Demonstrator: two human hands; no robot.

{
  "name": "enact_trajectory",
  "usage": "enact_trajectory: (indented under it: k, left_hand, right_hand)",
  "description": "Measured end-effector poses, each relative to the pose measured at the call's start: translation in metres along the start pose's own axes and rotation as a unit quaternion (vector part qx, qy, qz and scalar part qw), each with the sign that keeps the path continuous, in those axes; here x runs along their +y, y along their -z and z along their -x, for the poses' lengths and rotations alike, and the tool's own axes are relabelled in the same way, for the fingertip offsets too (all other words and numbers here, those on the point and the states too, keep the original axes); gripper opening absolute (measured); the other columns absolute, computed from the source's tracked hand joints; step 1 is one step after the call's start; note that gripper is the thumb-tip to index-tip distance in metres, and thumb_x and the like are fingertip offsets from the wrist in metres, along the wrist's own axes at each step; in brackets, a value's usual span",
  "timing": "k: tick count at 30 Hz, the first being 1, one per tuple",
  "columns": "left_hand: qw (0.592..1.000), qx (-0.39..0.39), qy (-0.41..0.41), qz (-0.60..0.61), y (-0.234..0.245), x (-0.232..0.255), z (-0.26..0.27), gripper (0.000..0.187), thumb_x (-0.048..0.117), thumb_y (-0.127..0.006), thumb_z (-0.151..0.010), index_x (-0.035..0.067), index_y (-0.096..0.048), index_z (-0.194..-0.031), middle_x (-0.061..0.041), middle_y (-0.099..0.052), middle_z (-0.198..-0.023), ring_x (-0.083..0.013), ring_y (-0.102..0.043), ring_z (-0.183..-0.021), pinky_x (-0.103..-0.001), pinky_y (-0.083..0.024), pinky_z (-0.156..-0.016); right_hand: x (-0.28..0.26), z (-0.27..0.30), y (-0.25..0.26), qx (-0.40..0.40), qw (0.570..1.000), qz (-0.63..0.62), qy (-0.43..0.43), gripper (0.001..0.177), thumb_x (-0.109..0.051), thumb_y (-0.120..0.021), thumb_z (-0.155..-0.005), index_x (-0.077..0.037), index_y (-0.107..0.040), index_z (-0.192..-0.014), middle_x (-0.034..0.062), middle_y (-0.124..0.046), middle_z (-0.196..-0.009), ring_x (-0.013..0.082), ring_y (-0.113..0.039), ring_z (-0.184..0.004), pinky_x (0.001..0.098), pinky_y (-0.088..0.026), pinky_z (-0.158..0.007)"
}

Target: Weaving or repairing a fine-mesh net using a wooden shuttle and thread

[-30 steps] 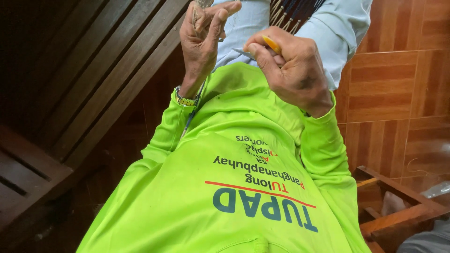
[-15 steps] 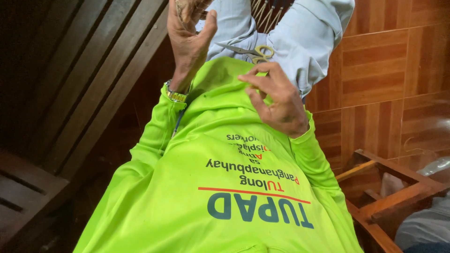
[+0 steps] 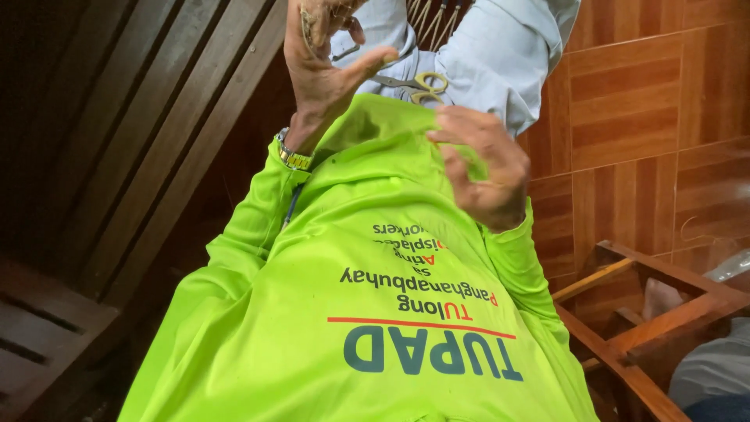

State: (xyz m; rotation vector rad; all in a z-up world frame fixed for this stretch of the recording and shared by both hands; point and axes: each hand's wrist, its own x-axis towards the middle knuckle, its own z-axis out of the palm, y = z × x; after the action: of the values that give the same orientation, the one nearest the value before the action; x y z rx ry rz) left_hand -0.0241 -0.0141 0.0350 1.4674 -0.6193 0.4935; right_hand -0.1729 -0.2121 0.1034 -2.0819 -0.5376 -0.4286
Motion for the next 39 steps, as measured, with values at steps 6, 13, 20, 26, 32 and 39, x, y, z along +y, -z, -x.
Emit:
enact_trajectory:
  k: [6, 13, 20, 26, 32, 39]
  left_hand:
    - [0.999, -0.032, -0.009, 0.031, 0.007, 0.000, 0.006, 0.081, 0.017, -0.102, -0.086, 0.011, -0.042, -0.140, -0.012, -0.067, -0.131, -0.0214, -0.067, -0.099, -0.031, -0.061, -0.073]
    - [0.995, -0.077, -0.004, 0.069, 0.008, 0.021, -0.002, 0.078, 0.017, -0.101, -0.084, 0.007, -0.042, -0.135, -0.018, -0.065, -0.133, -0.0257, -0.069, -0.118, -0.034, -0.057, -0.076]
    - [0.989, -0.101, 0.001, 0.104, 0.006, 0.025, -0.007, 0.080, 0.022, -0.096, -0.087, 0.003, -0.037, -0.137, -0.023, -0.061, -0.141, -0.0313, -0.066, -0.132, -0.034, -0.058, -0.079]
    - [0.988, -0.107, -0.011, 0.106, 0.006, 0.020, -0.003, 0.078, 0.020, -0.097, -0.088, 0.005, -0.041, -0.140, -0.017, -0.059, -0.145, -0.0293, -0.062, -0.140, -0.031, -0.059, -0.080]
    - [0.982, -0.108, -0.029, 0.151, 0.007, 0.017, 0.002, 0.091, 0.016, -0.097, -0.087, 0.016, -0.025, -0.143, -0.024, -0.057, -0.145, -0.0341, -0.061, -0.140, -0.036, -0.057, -0.080]
    - [0.977, -0.101, -0.055, 0.177, 0.010, 0.007, 0.008, 0.127, 0.005, -0.098, -0.085, 0.045, -0.008, -0.166, -0.027, -0.054, -0.150, -0.0375, -0.060, -0.143, -0.037, -0.055, -0.081]
  right_hand:
    - [0.014, -0.004, -0.009, 0.117, 0.970, -0.125, -0.175, 0.019, -0.002, -0.052, -0.111, 0.006, -0.055, -0.128, 0.0234, -0.062, -0.131, 0.0334, -0.078, -0.081, 0.0326, -0.067, -0.059]
    - [0.063, -0.011, -0.008, 0.018, 0.989, 0.099, -0.113, 0.016, 0.004, -0.065, -0.103, -0.001, -0.072, -0.117, 0.0145, -0.067, -0.113, 0.0194, -0.055, -0.067, 0.0298, -0.051, -0.062]
    - [0.122, -0.014, -0.023, -0.162, 0.948, 0.236, -0.142, 0.020, -0.022, -0.078, -0.098, -0.017, -0.073, -0.117, 0.0060, -0.066, -0.102, 0.0224, -0.067, -0.080, 0.0372, -0.053, -0.058]
    - [0.114, -0.031, -0.019, -0.232, 0.931, 0.253, -0.120, 0.024, -0.031, -0.078, -0.097, -0.023, -0.062, -0.114, -0.0056, -0.076, -0.099, 0.0180, -0.073, -0.088, 0.0403, -0.048, -0.053]
    - [0.116, -0.028, -0.012, -0.271, 0.902, 0.311, -0.127, 0.038, -0.034, -0.074, -0.098, -0.026, -0.063, -0.133, 0.0029, -0.070, -0.114, 0.0296, -0.069, -0.094, 0.0494, -0.051, -0.058]
    - [0.079, -0.030, 0.007, -0.150, 0.924, 0.340, -0.091, 0.048, -0.036, -0.073, -0.102, -0.015, -0.060, -0.142, 0.0077, -0.062, -0.110, 0.0306, -0.066, -0.084, 0.0496, -0.053, -0.054]
